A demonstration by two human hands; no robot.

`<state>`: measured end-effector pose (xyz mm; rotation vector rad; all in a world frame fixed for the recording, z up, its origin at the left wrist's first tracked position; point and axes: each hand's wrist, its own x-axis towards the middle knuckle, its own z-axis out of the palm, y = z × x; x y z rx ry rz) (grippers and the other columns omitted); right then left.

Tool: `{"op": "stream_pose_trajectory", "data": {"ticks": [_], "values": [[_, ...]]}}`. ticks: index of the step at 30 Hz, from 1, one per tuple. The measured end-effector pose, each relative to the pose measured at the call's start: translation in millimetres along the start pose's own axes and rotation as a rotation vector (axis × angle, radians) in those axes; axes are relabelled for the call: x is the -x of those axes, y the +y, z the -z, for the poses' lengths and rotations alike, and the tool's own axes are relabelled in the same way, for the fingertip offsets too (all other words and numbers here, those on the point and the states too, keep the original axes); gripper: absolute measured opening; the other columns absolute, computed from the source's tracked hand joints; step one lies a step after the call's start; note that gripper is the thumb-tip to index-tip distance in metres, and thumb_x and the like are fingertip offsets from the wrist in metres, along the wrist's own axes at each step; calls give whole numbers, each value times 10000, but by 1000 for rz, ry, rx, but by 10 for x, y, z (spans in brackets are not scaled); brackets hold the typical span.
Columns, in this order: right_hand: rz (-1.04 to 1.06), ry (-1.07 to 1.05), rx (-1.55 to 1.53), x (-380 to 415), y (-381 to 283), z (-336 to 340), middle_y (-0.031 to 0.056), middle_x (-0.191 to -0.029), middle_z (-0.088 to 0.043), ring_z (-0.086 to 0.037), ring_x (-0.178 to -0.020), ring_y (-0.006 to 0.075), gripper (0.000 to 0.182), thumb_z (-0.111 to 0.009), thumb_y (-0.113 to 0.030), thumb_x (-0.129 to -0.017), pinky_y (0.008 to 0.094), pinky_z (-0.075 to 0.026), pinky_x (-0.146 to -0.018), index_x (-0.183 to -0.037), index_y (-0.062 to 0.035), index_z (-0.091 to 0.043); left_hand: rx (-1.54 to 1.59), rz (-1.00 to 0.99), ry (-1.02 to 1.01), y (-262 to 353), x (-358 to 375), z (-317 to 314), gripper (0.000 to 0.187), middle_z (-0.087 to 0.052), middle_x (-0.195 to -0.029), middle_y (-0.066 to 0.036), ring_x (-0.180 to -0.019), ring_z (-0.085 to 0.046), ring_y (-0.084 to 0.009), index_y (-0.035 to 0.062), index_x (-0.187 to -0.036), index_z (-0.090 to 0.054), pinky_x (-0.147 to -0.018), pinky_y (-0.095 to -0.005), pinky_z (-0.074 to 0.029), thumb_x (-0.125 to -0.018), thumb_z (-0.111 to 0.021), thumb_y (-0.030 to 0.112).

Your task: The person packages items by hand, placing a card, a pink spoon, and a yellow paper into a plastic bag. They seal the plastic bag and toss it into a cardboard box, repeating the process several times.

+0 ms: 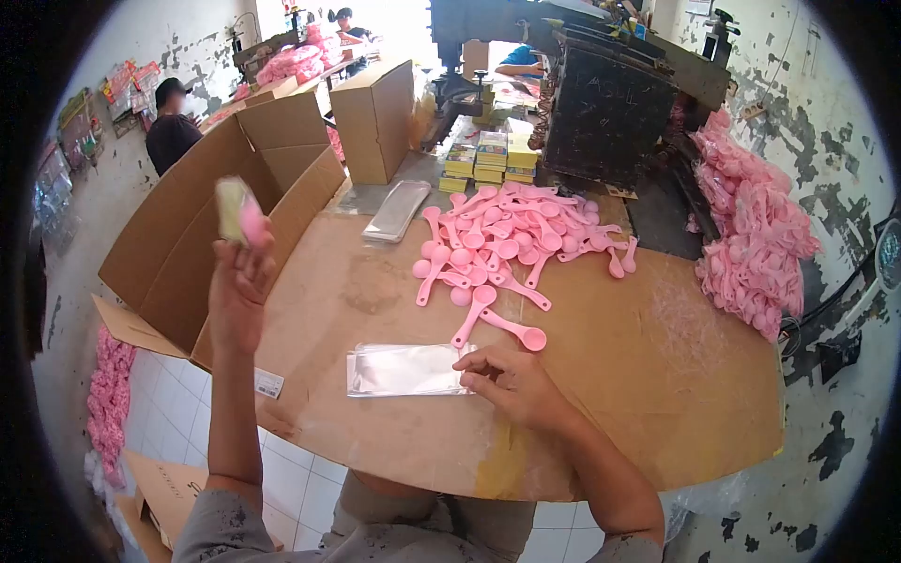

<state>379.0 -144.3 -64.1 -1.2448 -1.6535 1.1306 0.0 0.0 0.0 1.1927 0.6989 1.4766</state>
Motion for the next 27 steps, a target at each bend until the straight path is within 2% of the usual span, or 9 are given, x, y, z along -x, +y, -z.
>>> {"op": "stream_pose_trajectory", "data": {"ticks": [2,3,5,7,9,14,16,20,27], "values": [[37,-25,30,-39,61,-89,97,-1073,-750,-716,-952,173,263,-694,-125,-1005,312,-566,-840,-1247,-24,-714,223,-105,101,255,8,43,593,-663,-1378,-114,-1222,-670,-244,48,-1536,-479,-1080,-406,-498,-1061,-633,368],[22,-49,128,85,15,142,102,-1068,-750,-718,-954,174,255,-695,-119,-1000,320,-567,-830,-1235,-21,-714,154,-64,142,-23,188,-5,569,-662,-1374,-116,-1232,-662,-234,34,-1528,-485,-1093,-401,-488,-1076,-605,358],[82,-44,181,53,-67,50,110,-1059,-750,-721,-958,177,238,-698,-109,-992,335,-569,-810,-1210,-15,-715,-137,-13,139,-68,433,278,526,-660,-1365,-121,-1252,-648,-214,5,-1511,-498,-1118,-389,-467,-1107,-550,337],[62,-16,220,42,-145,-5,103,-1056,-744,-717,-939,189,223,-718,-99,-978,341,-567,-801,-1184,-15,-723,-597,-6,14,-298,660,605,446,-669,-1369,-152,-1283,-642,-278,3,-1420,-599,-1127,-405,-462,-1008,-671,161],[91,-30,343,7,-233,1,117,-1043,-734,-714,-929,225,226,-729,-110,-964,366,-566,-803,-1174,-25,-725,-1203,-207,-146,-207,906,479,479,-686,-1349,-163,-1299,-622,-338,2,-1326,-661,-1106,-428,-475,-866,-773,75],[177,-37,679,-326,-435,332,157,-1072,-701,-691,-965,332,263,-745,-166,-931,450,-552,-848,-1166,-51,-719,-1126,-141,-109,-442,1043,577,425,-697,-1329,-138,-1279,-623,-358,6,-1258,-695,-1112,-441,-464,-847,-784,73],[200,120,811,-746,-461,563,171,-1178,-679,-665,-1069,360,317,-757,-156,-907,478,-534,-921,-1194,-39,-694,-1081,-82,-62,-426,1049,562,391,-701,-1329,-130,-1275,-625,-353,6,-1227,-709,-1112,-442,-462,-849,-780,75],[489,360,1167,-1921,-162,1192,200,-1332,-616,-564,-1306,394,573,-769,-92,-853,488,-440,-1113,-1386,-44,-564,-1088,-84,-57,-414,1013,587,346,-716,-1301,-133,-1268,-632,-340,11,-1188,-728,-1105,-441,-464,-852,-772,81],[289,382,1473,-3338,210,1534,171,-1518,-522,-475,-1432,352,785,-822,-167,-832,463,-376,-1194,-1526,-108,-460,-1050,-89,-64,-367,987,632,322,-734,-1260,-134,-1257,-646,-332,24,-1171,-736,-1103,-446,-461,-856,-762,84]]}}
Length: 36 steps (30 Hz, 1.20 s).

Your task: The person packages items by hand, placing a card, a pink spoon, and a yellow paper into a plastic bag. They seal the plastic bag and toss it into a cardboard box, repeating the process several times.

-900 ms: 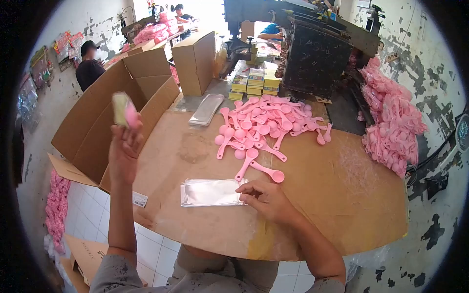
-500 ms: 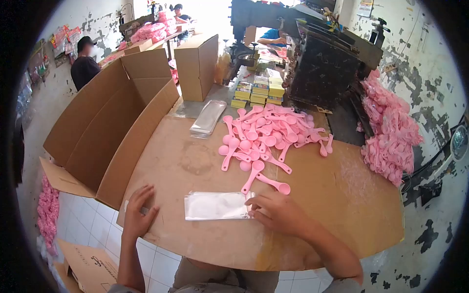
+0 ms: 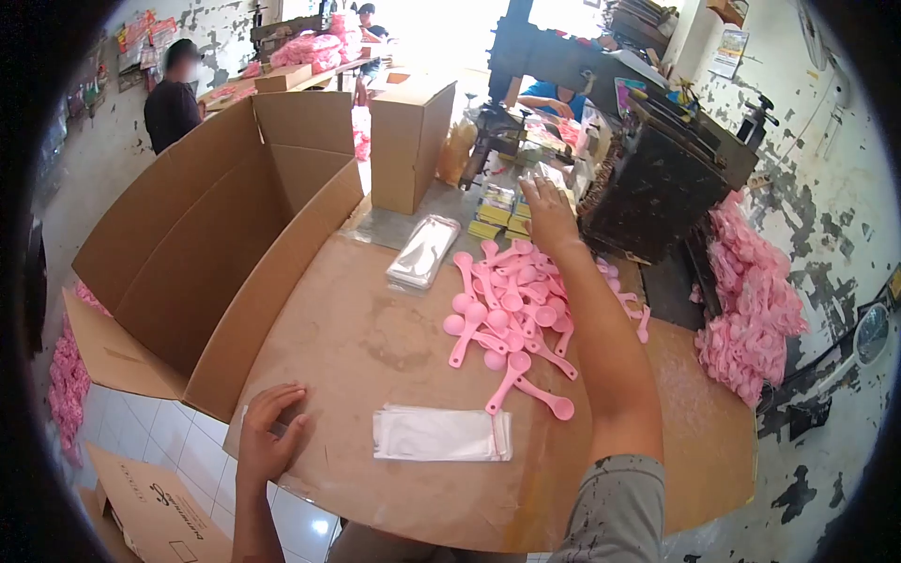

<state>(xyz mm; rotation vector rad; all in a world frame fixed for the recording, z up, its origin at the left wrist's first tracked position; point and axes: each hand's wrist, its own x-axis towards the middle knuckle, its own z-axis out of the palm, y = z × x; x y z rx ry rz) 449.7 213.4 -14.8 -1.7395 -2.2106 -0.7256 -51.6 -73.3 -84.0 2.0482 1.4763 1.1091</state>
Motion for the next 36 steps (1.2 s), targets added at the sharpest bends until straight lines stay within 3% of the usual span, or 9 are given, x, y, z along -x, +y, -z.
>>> {"op": "stream_pose_trajectory", "data": {"ticks": [3,7,11,19,21,25,28,33,36], "values": [[15,-143,139,-80,-46,-226,182,-1500,-542,-502,-1412,347,720,-839,-168,-813,456,-396,-1178,-1472,-147,-551,-5,-5,-9,-29,-10,2,343,-736,-1262,-127,-1261,-646,-315,36,-1179,-743,-1111,-446,-455,-840,-770,77],[62,-30,118,-95,9,-316,190,-1367,-636,-635,-1257,345,515,-738,-59,-860,423,-509,-1057,-1359,-91,-615,0,-9,-17,-30,-14,11,349,-737,-1261,-120,-1265,-644,-305,40,-1179,-745,-1117,-442,-448,-833,-773,75],[125,238,107,-46,4,-80,185,-1310,-651,-649,-1208,349,394,-631,5,-889,432,-520,-1036,-1281,-33,-610,-5,9,-21,-19,-4,13,345,-733,-1274,-114,-1273,-638,-302,48,-1180,-749,-1119,-439,-446,-838,-775,80],[310,422,-412,1156,-699,1113,182,-1337,-661,-649,-1220,373,431,-693,-27,-908,459,-530,-1022,-1335,-31,-628,-18,-23,0,-3,41,21,331,-727,-1261,-125,-1238,-644,-324,51,-1182,-747,-1092,-447,-462,-862,-786,130],[391,383,-347,1711,-943,1451,134,-1319,-682,-667,-1220,326,474,-727,-14,-885,459,-547,-1014,-1347,-70,-634,-59,-57,-1,-11,36,-1,362,-722,-1263,-124,-1232,-642,-332,61,-1201,-740,-1086,-447,-466,-857,-804,154],[656,284,-286,2746,-1235,1852,86,-1345,-690,-674,-1261,295,332,-708,-110,-945,424,-541,-1076,-1275,-114,-672,-202,-185,-53,171,83,-29,454,-710,-1279,-132,-1229,-636,-349,54,-1245,-715,-1075,-454,-471,-843,-841,221],[827,321,-394,3126,-1335,1851,65,-1347,-690,-685,-1247,277,280,-712,-137,-943,403,-552,-1074,-1221,-126,-681,42,-332,-161,591,106,-189,572,-681,-1327,-149,-1239,-626,-359,31,-1308,-673,-1090,-472,-462,-827,-866,273],[770,56,-378,3364,-1481,1968,47,-1367,-680,-662,-1282,231,310,-723,-164,-944,381,-534,-1096,-1246,-143,-654,79,-676,-535,1202,80,-682,863,-554,-1505,-146,-1337,-559,-351,44,-1519,-494,-1135,-487,-429,-817,-876,370],[700,-18,-430,3440,-1433,2009,63,-1412,-651,-624,-1332,239,431,-779,-228,-899,398,-502,-1127,-1295,-137,-637,21,-687,-641,1271,115,-877,877,-554,-1486,-136,-1334,-556,-348,50,-1535,-476,-1131,-481,-428,-815,-873,356]]}}
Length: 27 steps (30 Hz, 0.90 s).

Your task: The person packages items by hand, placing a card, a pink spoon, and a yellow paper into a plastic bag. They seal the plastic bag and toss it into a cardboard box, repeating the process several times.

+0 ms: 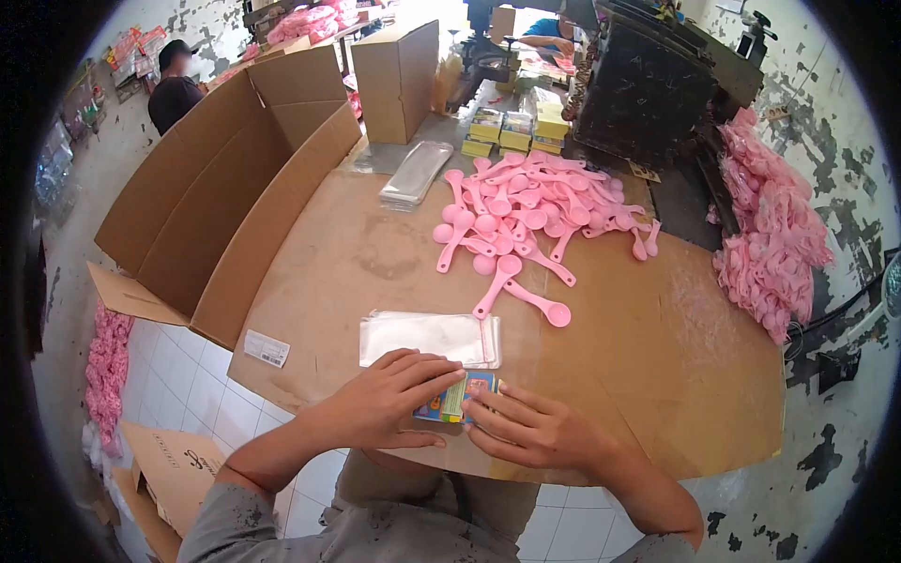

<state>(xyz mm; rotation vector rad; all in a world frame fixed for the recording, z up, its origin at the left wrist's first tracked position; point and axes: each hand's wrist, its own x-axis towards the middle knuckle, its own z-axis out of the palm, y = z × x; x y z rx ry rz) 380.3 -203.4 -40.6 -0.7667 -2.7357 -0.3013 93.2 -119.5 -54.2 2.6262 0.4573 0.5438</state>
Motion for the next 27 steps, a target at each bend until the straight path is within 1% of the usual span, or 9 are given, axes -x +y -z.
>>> {"op": "stream_pose_trajectory", "data": {"ticks": [6,9,12,15,18,20,23,26,27], "values": [[-417,55,-343,-19,-24,-10,141,-1421,-610,-617,-1294,307,663,-888,-290,-793,436,-497,-1083,-1364,-106,-606,29,116,-45,-25,-3,-139,868,-587,-1397,-128,-1287,-575,-322,96,-1541,-483,-1094,-469,-446,-803,-874,332],[-507,27,-531,-10,-10,-83,151,-1330,-630,-648,-1188,326,657,-902,-271,-786,433,-530,-1006,-1349,-87,-617,-33,166,120,59,-22,-75,835,-628,-1326,-142,-1188,-636,-316,101,-1525,-496,-1004,-429,-516,-809,-874,305],[-539,58,-658,35,-71,-135,139,-1230,-655,-665,-1103,324,596,-903,-257,-791,425,-553,-943,-1298,-72,-653,85,594,60,211,94,-29,748,-634,-1297,-177,-1067,-688,-317,45,-1481,-513,-878,-394,-563,-857,-841,294],[-523,49,-789,72,-101,-127,132,-1170,-671,-684,-1047,311,529,-910,-234,-787,409,-574,-902,-1238,-66,-690,354,680,-100,242,263,-117,677,-652,-1224,-198,-952,-712,-321,26,-1450,-533,-797,-377,-583,-897,-815,295],[-401,67,-775,44,-121,-157,129,-1160,-681,-697,-1023,304,489,-914,-216,-787,397,-585,-886,-1204,-65,-708,435,520,137,370,319,-168,694,-637,-1228,-188,-1008,-691,-324,-2,-1441,-534,-849,-412,-573,-902,-815,332],[-259,68,-783,50,-82,-239,123,-1191,-678,-688,-1052,314,429,-879,-233,-832,397,-576,-880,-1194,-77,-709,236,480,226,499,222,-146,759,-643,-1254,-175,-1085,-681,-316,-3,-1436,-548,-888,-423,-568,-832,-876,320],[-327,-99,-985,163,-100,-262,115,-1268,-683,-677,-1136,330,490,-878,-226,-829,422,-563,-959,-1250,-70,-681,74,450,232,473,131,-205,793,-633,-1298,-165,-1174,-651,-329,4,-1435,-558,-953,-442,-550,-782,-902,293],[-470,214,-804,217,98,-381,128,-1391,-640,-630,-1247,337,685,-889,-217,-805,446,-509,-1069,-1403,-66,-590,90,419,175,341,127,-275,822,-601,-1352,-165,-1216,-612,-348,-2,-1455,-528,-1010,-439,-523,-761,-884,255],[-495,173,-745,119,144,-294,136,-1415,-622,-615,-1268,336,752,-894,-217,-799,445,-491,-1091,-1449,-68,-547,112,405,157,295,130,-281,837,-589,-1372,-166,-1225,-600,-352,-6,-1466,-511,-1026,-435,-514,-755,-876,241]]}}
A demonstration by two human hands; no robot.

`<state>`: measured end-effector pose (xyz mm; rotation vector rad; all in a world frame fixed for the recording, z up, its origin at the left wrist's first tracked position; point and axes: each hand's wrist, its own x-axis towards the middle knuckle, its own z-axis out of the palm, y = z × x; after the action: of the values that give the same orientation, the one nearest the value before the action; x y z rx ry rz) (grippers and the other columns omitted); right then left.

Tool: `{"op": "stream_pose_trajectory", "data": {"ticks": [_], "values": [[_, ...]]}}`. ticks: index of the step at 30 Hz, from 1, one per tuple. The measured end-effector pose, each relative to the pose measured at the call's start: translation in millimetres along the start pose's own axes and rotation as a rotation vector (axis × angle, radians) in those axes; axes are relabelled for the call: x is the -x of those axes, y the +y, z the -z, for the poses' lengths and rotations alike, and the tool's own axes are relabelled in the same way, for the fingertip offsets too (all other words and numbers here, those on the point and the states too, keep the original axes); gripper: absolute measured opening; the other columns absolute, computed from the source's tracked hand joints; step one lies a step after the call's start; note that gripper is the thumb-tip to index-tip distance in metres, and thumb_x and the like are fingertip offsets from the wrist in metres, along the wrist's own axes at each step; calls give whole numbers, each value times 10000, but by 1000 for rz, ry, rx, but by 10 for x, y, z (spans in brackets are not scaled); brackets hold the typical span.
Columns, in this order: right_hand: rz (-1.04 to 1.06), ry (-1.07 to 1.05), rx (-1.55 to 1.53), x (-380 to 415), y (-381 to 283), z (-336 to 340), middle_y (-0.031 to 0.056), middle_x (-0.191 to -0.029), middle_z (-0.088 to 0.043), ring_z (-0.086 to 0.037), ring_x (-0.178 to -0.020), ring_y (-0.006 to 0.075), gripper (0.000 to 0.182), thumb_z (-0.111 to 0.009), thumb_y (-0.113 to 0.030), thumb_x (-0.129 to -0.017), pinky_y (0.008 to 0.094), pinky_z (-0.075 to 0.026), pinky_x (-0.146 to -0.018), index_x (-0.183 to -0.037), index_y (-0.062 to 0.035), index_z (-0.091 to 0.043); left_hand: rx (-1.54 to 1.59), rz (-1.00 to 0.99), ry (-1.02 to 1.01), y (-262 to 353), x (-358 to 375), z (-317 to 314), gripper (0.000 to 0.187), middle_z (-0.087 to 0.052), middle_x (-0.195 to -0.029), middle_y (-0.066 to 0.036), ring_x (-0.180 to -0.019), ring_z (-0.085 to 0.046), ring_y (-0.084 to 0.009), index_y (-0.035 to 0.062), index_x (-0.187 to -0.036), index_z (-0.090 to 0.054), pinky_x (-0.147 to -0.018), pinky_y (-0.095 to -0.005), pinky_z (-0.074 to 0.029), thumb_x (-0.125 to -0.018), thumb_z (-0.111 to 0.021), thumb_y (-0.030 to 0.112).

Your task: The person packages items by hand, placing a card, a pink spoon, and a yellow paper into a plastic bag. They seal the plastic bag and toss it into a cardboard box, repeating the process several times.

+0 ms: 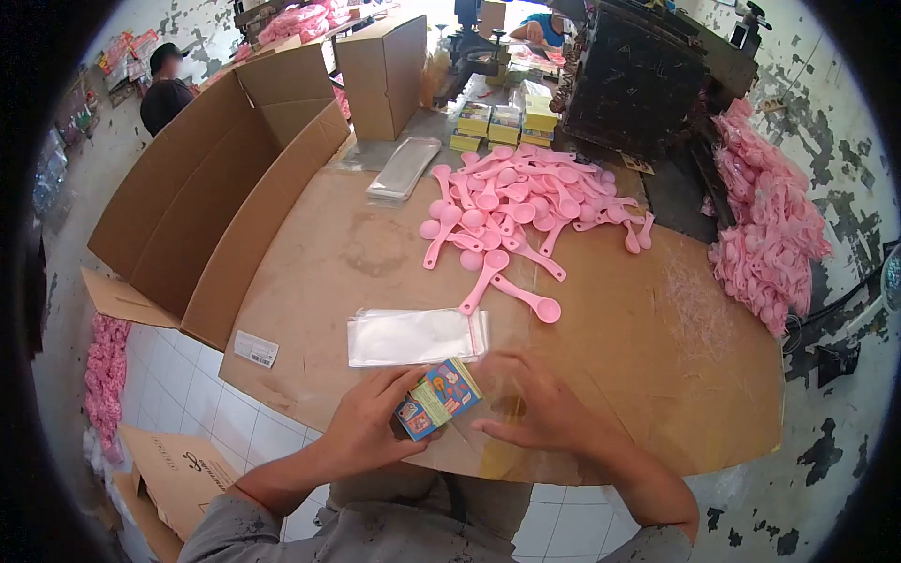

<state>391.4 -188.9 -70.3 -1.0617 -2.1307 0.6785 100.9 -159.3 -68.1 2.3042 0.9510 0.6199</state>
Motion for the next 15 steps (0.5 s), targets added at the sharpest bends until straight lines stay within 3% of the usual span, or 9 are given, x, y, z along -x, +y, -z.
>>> {"op": "stream_pose_trajectory", "data": {"ticks": [2,5,14,15], "values": [[-60,-26,132,-206,-224,96,153,-1462,-586,-584,-1311,333,888,-904,-217,-787,442,-454,-1135,-1541,-72,-459,93,-87,-38,-96,-13,-1,844,-585,-1386,-155,-1231,-593,-349,21,-1482,-505,-1030,-438,-514,-737,-866,184],[-108,-176,-31,-143,-91,-9,161,-1506,-543,-547,-1352,340,973,-916,-225,-779,441,-420,-1163,-1588,-70,-399,165,-146,-58,-132,-66,14,863,-583,-1406,-135,-1251,-580,-346,58,-1502,-498,-1044,-441,-512,-714,-847,107],[-133,-87,-143,-85,17,-104,157,-1505,-546,-572,-1325,329,890,-921,-183,-778,419,-486,-1101,-1537,-91,-466,214,-100,-73,-134,-80,24,905,-546,-1447,-141,-1313,-548,-342,76,-1536,-467,-1081,-444,-505,-722,-863,94],[-110,3,-97,-87,11,-107,152,-1492,-561,-594,-1296,316,850,-912,-171,-792,411,-501,-1076,-1520,-88,-481,216,-86,-56,-104,-48,1,904,-529,-1454,-155,-1320,-546,-343,72,-1538,-464,-1083,-442,-506,-734,-877,108]]}}
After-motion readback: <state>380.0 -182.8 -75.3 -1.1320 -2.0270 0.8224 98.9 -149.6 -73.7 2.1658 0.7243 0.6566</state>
